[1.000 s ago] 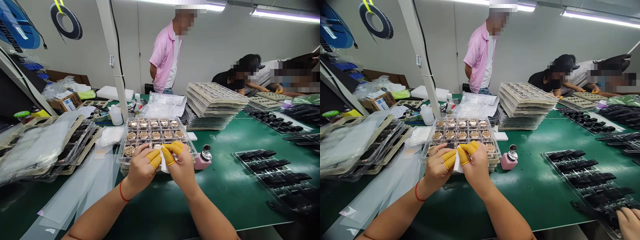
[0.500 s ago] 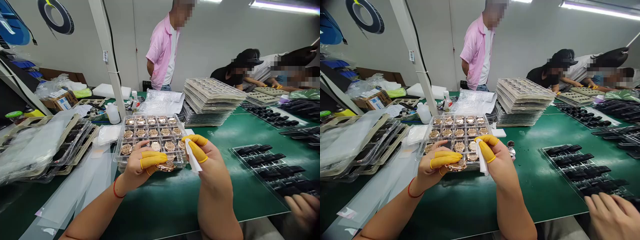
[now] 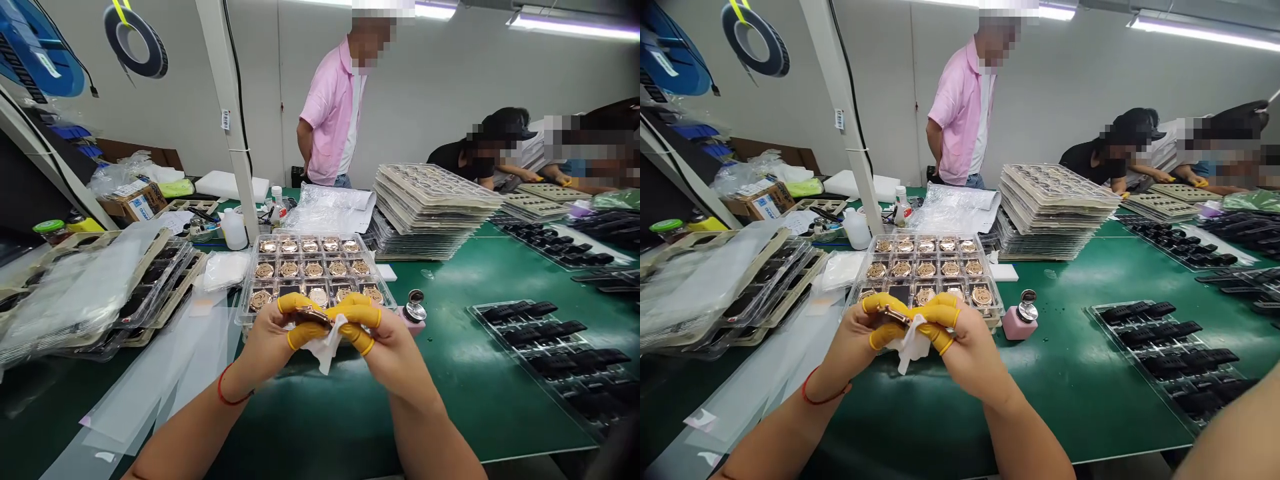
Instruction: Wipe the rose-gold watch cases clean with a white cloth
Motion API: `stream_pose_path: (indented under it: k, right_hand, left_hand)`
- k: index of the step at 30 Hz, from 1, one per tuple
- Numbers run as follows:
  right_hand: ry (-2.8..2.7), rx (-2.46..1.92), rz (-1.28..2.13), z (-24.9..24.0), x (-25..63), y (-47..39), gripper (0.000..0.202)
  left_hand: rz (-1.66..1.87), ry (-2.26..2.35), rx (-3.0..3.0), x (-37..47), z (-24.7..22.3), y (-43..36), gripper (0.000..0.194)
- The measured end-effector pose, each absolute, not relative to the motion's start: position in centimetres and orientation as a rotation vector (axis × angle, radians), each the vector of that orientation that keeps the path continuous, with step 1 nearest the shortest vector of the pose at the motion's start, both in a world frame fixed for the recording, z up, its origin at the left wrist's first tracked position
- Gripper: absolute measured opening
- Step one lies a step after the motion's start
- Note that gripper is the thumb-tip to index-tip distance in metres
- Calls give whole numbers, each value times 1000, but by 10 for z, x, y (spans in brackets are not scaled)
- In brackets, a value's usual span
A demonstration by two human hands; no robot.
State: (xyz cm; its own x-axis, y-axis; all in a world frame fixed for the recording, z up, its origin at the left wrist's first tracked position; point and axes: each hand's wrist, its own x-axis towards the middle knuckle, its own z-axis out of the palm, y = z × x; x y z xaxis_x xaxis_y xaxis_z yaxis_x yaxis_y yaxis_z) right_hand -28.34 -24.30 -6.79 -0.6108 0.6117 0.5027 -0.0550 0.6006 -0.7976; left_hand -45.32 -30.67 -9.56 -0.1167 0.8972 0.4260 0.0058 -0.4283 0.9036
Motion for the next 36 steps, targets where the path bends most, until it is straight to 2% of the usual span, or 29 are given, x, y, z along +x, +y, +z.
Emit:
stream_pose_path:
  k: [4, 9, 17, 27, 31, 33, 36]
  right_hand:
    - [-1834, -494, 983, -68, -277, -237, 14]
    - [-2132, -403, 984, -66, -279, -237, 23]
    - [-2228, -418, 1121, -62, -279, -232, 19]
    - [-2362, -609, 1000, -66, -283, -237, 19]
    - [-2290, -658, 1313, -69, -290, -234, 18]
    - [-2110, -692, 1462, -71, -291, -226, 19]
    - [-1725, -824, 1487, -74, -285, -212, 29]
  left_hand:
    - [1455, 1241, 1659, -457, -86, -312, 19]
    - [1229, 1456, 1876, -459, -85, -323, 13]
    - [1127, 1146, 1672, -463, -78, -322, 18]
    - [959, 1218, 1663, -462, -84, -322, 20]
    - [910, 1263, 1802, -449, -84, -323, 20]
    - [967, 1169, 1650, -445, -83, -321, 22]
    - [1002, 968, 1331, -445, -80, -316, 27]
